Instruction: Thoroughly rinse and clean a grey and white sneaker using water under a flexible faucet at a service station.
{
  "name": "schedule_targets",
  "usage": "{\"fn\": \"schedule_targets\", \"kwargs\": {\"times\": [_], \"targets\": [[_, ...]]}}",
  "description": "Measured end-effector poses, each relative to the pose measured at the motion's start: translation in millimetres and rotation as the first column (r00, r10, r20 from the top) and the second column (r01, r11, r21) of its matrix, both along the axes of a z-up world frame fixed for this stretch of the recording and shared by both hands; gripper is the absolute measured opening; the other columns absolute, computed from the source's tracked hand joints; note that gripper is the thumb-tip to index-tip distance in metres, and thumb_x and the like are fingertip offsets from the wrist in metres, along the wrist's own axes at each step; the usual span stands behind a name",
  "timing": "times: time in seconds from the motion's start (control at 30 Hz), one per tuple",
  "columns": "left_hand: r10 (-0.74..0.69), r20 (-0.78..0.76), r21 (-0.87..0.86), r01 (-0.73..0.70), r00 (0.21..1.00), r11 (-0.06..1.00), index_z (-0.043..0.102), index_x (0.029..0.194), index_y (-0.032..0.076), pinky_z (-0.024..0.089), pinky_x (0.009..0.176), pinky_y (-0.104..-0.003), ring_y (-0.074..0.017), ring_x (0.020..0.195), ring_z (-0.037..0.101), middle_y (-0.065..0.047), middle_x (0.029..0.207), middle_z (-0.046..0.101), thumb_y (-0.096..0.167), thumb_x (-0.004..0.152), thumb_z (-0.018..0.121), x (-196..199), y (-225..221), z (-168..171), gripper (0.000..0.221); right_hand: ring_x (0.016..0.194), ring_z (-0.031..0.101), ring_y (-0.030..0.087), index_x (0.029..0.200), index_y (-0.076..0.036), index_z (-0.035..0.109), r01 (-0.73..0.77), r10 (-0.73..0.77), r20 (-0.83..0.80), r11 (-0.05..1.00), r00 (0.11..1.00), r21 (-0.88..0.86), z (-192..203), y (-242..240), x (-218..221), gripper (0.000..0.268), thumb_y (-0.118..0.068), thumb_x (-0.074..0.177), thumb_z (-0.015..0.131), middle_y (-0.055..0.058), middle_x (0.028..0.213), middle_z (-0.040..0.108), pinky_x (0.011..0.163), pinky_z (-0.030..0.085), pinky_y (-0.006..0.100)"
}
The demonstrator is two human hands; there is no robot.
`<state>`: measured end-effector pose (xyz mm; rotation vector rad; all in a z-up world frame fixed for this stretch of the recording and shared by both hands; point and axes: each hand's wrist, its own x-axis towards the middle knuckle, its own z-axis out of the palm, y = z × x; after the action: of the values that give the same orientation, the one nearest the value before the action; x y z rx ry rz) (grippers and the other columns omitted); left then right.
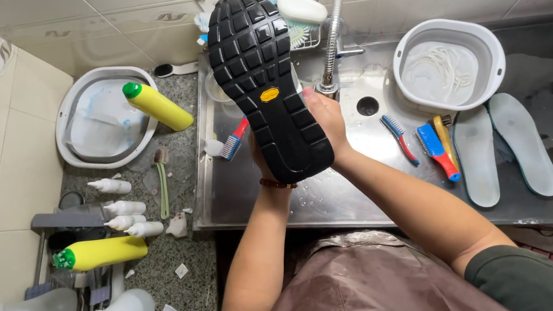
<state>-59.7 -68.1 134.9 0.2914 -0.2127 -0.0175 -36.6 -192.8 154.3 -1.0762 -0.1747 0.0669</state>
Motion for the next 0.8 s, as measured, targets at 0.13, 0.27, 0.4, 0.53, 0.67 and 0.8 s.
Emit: {"fn": "schedule_targets", "kwargs": {"times": [0.13,0.27,0.4,0.53,0.67,0.8], "targets": [[-0.014,-0.053,0.032,0.015,0.999,0.999,0.059,0.137,0.004,0.059,0.09,-0.035,-0.0212,0.104,0.07,-0.01,0.12,0.07,0.047,0.111,0.042,9.7,8.1,0.9,0.053,0.064,0.052,0.005,0.084,-0.007,0.061,0.008,-0.008,-0.015,1.0,1.0,-0.01,-6.1,0.2,9.4,0.044,-0.034,0.115,0.046,-0.003,0.073,0.059,0.06,0.044,0.024],[-0.017,-0.136,0.069,0.026,0.991,0.997,0.059,0.136,0.005,0.059,0.091,-0.036,-0.0211,0.105,0.07,-0.009,0.12,0.07,0.045,0.11,0.043,8.7,16.3,1.0,0.051,0.072,0.06,0.007,0.099,-0.004,0.067,-0.047,0.063,-0.155,0.993,0.986,0.109,-2.8,-2.9,12.7,0.039,-0.034,0.111,0.046,-0.001,0.085,0.066,0.067,0.051,0.025],[0.11,0.087,0.272,-0.13,0.99,0.954,0.052,0.146,0.007,0.055,0.1,-0.036,-0.0194,0.116,0.066,-0.007,0.131,0.067,0.042,0.113,0.046,5.7,23.4,-9.7,0.048,0.088,0.072,0.016,0.115,-0.003,0.067,-0.212,0.378,-0.393,0.89,0.838,0.404,-3.7,-1.1,12.6,0.051,-0.042,0.106,0.037,0.007,0.103,0.074,0.081,0.06,0.029],[0.318,0.152,0.605,-0.343,0.936,0.718,0.045,0.155,0.0,0.052,0.104,-0.035,-0.0192,0.124,0.061,-0.009,0.14,0.062,0.047,0.113,0.051,-6.3,21.7,-15.8,0.063,0.09,0.071,0.02,0.123,0.003,0.066,-0.249,0.429,-0.241,0.806,0.871,0.537,-33.5,7.0,9.4,0.066,-0.056,0.118,0.036,0.011,0.107,0.072,0.079,0.059,0.031],[0.361,0.218,0.683,-0.406,0.907,0.607,0.022,0.164,0.006,0.043,0.115,-0.035,-0.0179,0.137,0.051,-0.008,0.154,0.047,0.053,0.101,0.06,-19.8,13.7,23.0,0.087,0.094,0.074,0.02,0.127,-0.003,0.063,-0.073,0.388,-0.376,0.771,0.842,0.633,-26.5,14.2,0.2,0.059,-0.052,0.107,0.036,0.01,0.11,0.073,0.084,0.06,0.033],[0.372,0.129,0.647,-0.362,0.919,0.671,0.024,0.164,0.007,0.047,0.108,-0.037,-0.0197,0.13,0.055,-0.009,0.148,0.051,0.056,0.103,0.053,-24.3,14.8,21.2,0.084,0.089,0.073,0.019,0.122,-0.004,0.067,-0.041,0.406,-0.375,0.722,0.833,0.69,-23.0,15.0,-2.3,0.05,-0.045,0.112,0.041,0.008,0.104,0.074,0.08,0.06,0.032]]}}
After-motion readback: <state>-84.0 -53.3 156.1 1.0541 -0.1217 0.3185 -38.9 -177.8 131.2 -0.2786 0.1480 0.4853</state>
